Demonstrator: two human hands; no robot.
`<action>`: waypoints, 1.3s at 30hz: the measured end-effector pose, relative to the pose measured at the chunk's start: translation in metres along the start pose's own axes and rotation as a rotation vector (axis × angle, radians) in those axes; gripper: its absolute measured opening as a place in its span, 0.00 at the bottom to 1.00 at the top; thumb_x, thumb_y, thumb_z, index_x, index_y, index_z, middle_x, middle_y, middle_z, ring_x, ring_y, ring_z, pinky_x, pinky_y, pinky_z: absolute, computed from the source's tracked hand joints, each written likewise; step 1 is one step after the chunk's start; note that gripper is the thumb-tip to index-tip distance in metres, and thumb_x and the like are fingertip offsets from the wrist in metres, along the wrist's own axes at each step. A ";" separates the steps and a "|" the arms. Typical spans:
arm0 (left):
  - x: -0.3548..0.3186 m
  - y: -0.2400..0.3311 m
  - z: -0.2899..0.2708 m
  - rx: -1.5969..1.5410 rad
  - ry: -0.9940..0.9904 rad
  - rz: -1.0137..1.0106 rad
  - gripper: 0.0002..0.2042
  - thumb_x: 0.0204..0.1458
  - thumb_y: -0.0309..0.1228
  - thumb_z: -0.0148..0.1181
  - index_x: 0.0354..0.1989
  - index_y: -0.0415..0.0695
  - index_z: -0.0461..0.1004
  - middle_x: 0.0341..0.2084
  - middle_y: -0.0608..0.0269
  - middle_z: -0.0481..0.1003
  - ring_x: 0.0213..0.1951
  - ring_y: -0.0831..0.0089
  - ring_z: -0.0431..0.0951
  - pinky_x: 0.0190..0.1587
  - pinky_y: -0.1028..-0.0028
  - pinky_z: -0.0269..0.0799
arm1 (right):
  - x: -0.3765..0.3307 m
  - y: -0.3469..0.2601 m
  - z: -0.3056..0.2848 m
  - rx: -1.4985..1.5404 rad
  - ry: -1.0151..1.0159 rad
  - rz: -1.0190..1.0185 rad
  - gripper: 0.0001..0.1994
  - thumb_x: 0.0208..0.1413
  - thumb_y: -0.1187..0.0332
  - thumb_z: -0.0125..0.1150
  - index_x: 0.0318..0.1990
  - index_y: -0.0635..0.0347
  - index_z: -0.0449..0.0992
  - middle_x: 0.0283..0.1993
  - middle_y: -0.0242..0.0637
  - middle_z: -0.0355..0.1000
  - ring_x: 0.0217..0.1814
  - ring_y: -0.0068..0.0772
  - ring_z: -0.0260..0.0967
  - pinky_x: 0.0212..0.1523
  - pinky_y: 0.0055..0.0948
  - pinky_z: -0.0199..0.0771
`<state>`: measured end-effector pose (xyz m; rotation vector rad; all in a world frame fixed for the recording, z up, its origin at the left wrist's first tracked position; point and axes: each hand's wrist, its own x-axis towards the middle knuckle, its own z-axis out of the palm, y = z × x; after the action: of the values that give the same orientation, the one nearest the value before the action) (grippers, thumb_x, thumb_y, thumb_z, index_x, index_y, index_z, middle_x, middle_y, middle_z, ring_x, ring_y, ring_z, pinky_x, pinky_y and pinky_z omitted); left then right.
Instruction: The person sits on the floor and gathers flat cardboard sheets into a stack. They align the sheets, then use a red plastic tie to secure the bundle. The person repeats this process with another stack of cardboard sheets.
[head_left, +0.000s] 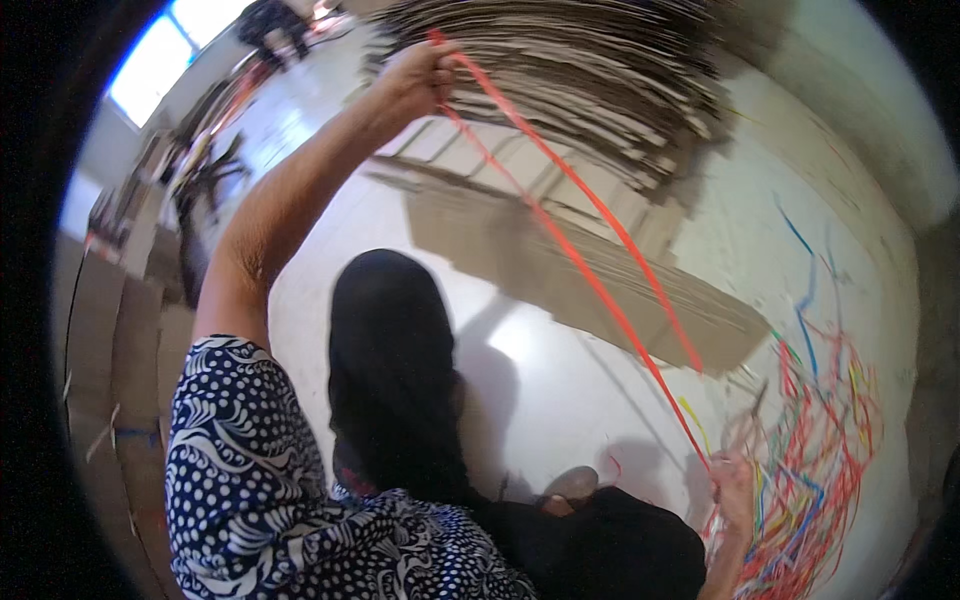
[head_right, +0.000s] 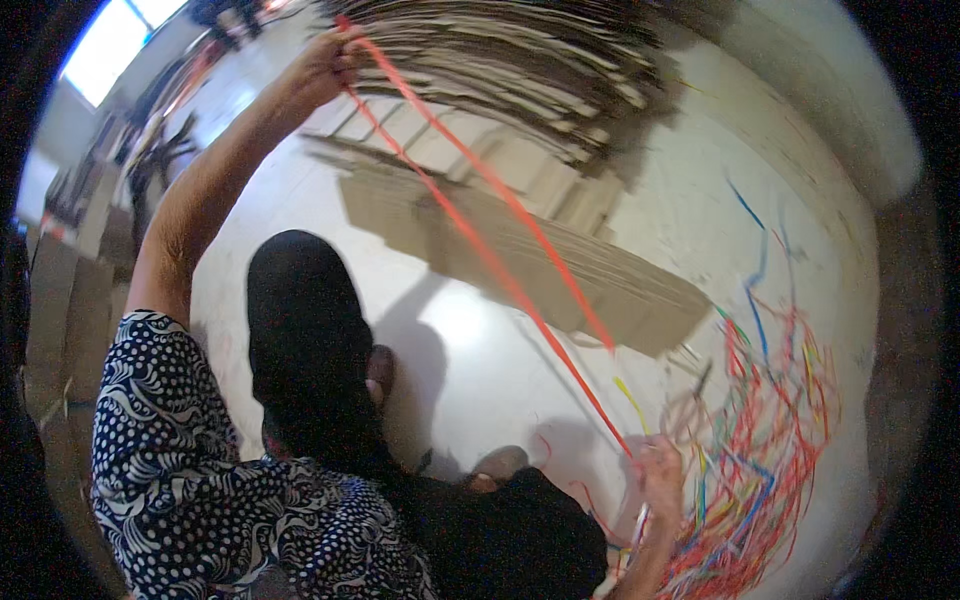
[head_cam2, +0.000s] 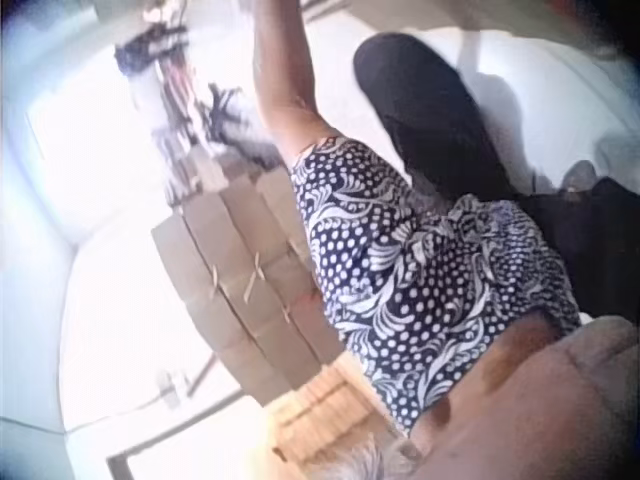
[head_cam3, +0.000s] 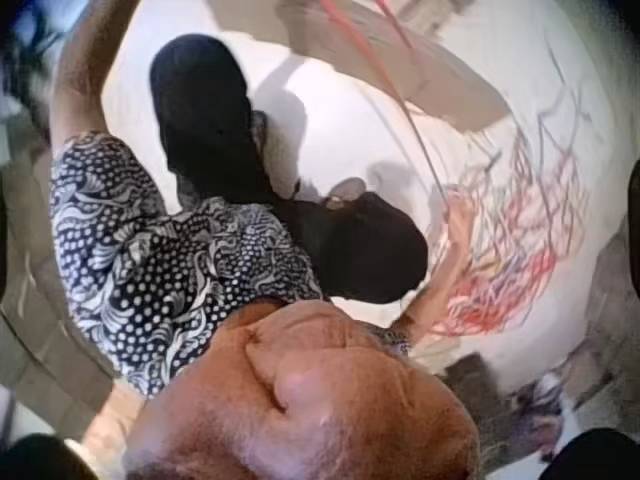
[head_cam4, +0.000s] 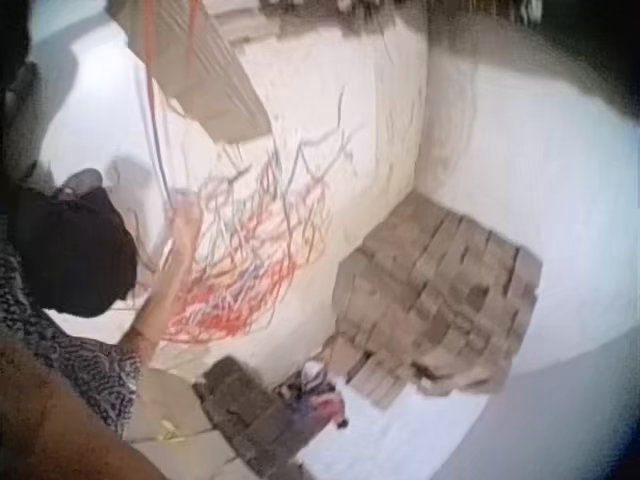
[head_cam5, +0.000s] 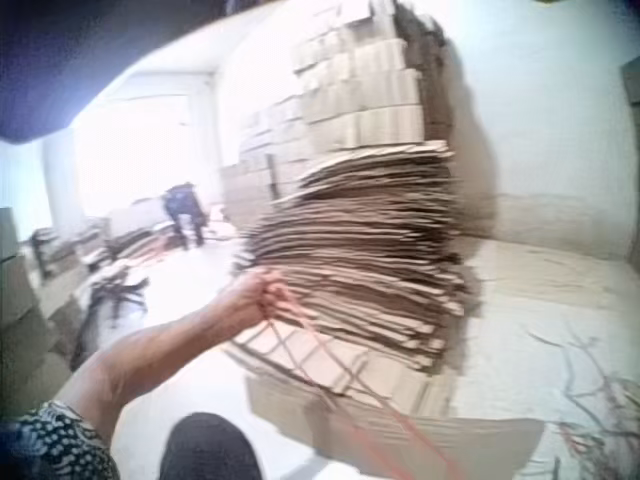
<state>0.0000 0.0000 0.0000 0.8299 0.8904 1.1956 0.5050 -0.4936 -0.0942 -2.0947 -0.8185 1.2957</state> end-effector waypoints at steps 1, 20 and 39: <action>-0.012 0.007 -0.024 0.013 0.061 0.013 0.05 0.58 0.31 0.51 0.30 0.49 0.64 0.13 0.74 0.61 0.13 0.83 0.55 0.15 0.82 0.49 | 0.019 -0.004 -0.012 -0.023 0.050 -0.041 0.07 0.54 0.74 0.50 0.40 0.57 0.72 0.30 0.24 0.68 0.25 0.13 0.59 0.24 0.16 0.60; -0.446 -0.115 -0.343 -1.039 1.707 0.000 0.16 0.62 0.34 0.33 0.28 0.42 0.66 0.15 0.70 0.65 0.12 0.80 0.52 0.14 0.80 0.46 | 0.308 -0.684 0.468 -1.330 -0.007 -1.676 0.07 0.61 0.70 0.44 0.44 0.58 0.66 0.22 0.48 0.64 0.23 0.46 0.64 0.25 0.44 0.62; -0.655 -0.367 -0.041 -1.261 2.688 0.147 0.10 0.55 0.30 0.39 0.22 0.48 0.64 0.12 0.70 0.61 0.13 0.79 0.54 0.15 0.76 0.45 | 0.147 -0.403 0.980 -1.798 -1.428 -2.228 0.08 0.55 0.75 0.49 0.42 0.56 0.61 0.28 0.44 0.74 0.30 0.47 0.75 0.29 0.42 0.75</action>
<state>0.0250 -0.7053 -0.2615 -2.4856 1.3591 2.0262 -0.4216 0.0091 -0.2784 -0.8103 2.5177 0.0694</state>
